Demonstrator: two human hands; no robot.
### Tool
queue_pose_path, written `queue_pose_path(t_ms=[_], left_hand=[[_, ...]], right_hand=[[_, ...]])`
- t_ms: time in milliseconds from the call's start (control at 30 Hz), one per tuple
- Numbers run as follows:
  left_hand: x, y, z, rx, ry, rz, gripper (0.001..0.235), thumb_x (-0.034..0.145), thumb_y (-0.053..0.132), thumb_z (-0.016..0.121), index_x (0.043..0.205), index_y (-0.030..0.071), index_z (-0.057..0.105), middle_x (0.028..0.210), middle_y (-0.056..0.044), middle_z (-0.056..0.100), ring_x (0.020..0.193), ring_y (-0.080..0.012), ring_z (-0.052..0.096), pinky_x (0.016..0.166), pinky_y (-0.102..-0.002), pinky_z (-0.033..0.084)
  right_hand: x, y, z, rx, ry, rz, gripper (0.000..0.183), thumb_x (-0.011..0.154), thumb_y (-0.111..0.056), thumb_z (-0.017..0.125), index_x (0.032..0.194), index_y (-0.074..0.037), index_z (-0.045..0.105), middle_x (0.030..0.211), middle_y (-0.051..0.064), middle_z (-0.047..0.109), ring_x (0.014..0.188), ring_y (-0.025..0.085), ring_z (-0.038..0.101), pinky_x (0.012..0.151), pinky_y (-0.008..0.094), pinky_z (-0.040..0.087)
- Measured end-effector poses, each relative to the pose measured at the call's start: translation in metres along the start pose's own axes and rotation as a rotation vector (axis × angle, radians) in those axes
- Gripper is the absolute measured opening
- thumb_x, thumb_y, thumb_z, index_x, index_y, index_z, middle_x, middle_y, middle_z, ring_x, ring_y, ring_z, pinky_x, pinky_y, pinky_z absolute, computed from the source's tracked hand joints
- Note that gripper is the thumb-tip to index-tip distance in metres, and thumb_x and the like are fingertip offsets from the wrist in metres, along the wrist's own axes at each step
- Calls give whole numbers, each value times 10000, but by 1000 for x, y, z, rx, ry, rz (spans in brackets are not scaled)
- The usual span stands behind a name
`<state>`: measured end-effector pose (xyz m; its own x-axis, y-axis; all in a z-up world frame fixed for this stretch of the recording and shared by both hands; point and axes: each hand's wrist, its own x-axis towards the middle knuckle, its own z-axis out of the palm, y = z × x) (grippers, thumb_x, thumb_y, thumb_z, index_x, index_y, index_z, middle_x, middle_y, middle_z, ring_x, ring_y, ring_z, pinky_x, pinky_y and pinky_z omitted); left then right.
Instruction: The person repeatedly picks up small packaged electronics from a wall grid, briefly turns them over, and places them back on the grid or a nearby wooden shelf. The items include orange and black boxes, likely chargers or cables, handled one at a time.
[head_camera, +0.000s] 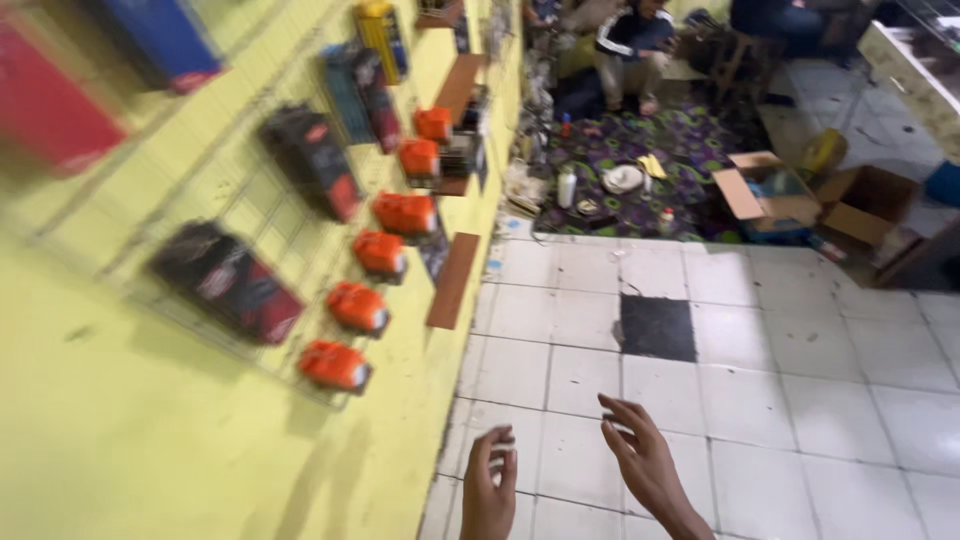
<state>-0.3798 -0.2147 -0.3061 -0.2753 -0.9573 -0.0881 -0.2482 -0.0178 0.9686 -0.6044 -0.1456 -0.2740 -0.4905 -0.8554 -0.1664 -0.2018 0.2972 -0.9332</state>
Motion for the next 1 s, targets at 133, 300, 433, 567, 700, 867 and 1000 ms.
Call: queue_pose_path(t_ms=[133, 300, 433, 567, 700, 867, 1000], left_hand=[[67, 17, 65, 56, -103, 87, 338, 988, 157, 582, 1323, 109, 583, 1240, -67, 672, 1110, -182, 673, 920, -340, 565], [155, 20, 114, 170, -125, 135, 400, 974, 186, 605, 1360, 103, 542, 1360, -83, 602, 1233, -230, 607, 1001, -406, 517], [243, 14, 118, 289, -128, 39, 450, 981, 197, 595, 1410, 130, 477, 1494, -97, 450, 1373, -274, 478, 1101, -419, 444], [348, 1, 111, 329, -34, 87, 495, 958, 192, 624, 1412, 98, 451, 1454, -143, 463, 1385, -329, 460, 1130, -445, 409], [468, -24, 103, 329, 63, 131, 543, 932, 178, 663, 1414, 60, 441, 1414, -198, 479, 1357, -388, 464, 1119, -471, 406], [629, -18, 111, 449, 225, 414, 797, 824, 155, 738, 1487, -37, 340, 1475, -302, 402, 1404, -487, 381, 1169, -560, 323], [724, 3, 119, 561, 244, 362, 866, 814, 173, 761, 1513, -30, 294, 1538, -361, 298, 1431, -537, 306, 1146, -609, 315]], right_hand=[[48, 8, -52, 70, 52, -59, 398, 989, -201, 578, 1365, -93, 655, 1379, 78, 620, 1262, 237, 651, 1033, 375, 555], [118, 12, -95, 69, 67, 113, 397, 1009, -222, 517, 1374, -118, 632, 1417, 39, 586, 1317, 199, 604, 1083, 359, 517], [189, 14, -104, 56, 119, 168, 389, 1006, -237, 517, 1353, -128, 652, 1406, 36, 624, 1304, 205, 624, 1076, 383, 512], [268, 14, -102, 63, 131, 173, 388, 1007, -235, 521, 1355, -130, 658, 1407, 45, 624, 1300, 210, 625, 1078, 384, 506], [350, -8, -87, 16, 152, 201, 394, 1003, -227, 524, 1361, -128, 654, 1414, 38, 610, 1281, 208, 625, 1063, 382, 519], [452, -59, -98, 28, 210, 99, 398, 1008, -219, 515, 1368, -110, 643, 1391, 68, 626, 1296, 208, 616, 1095, 372, 502], [515, -72, -103, 75, 256, 160, 399, 1011, -220, 501, 1370, -115, 639, 1394, 54, 619, 1287, 200, 627, 1100, 357, 505]])
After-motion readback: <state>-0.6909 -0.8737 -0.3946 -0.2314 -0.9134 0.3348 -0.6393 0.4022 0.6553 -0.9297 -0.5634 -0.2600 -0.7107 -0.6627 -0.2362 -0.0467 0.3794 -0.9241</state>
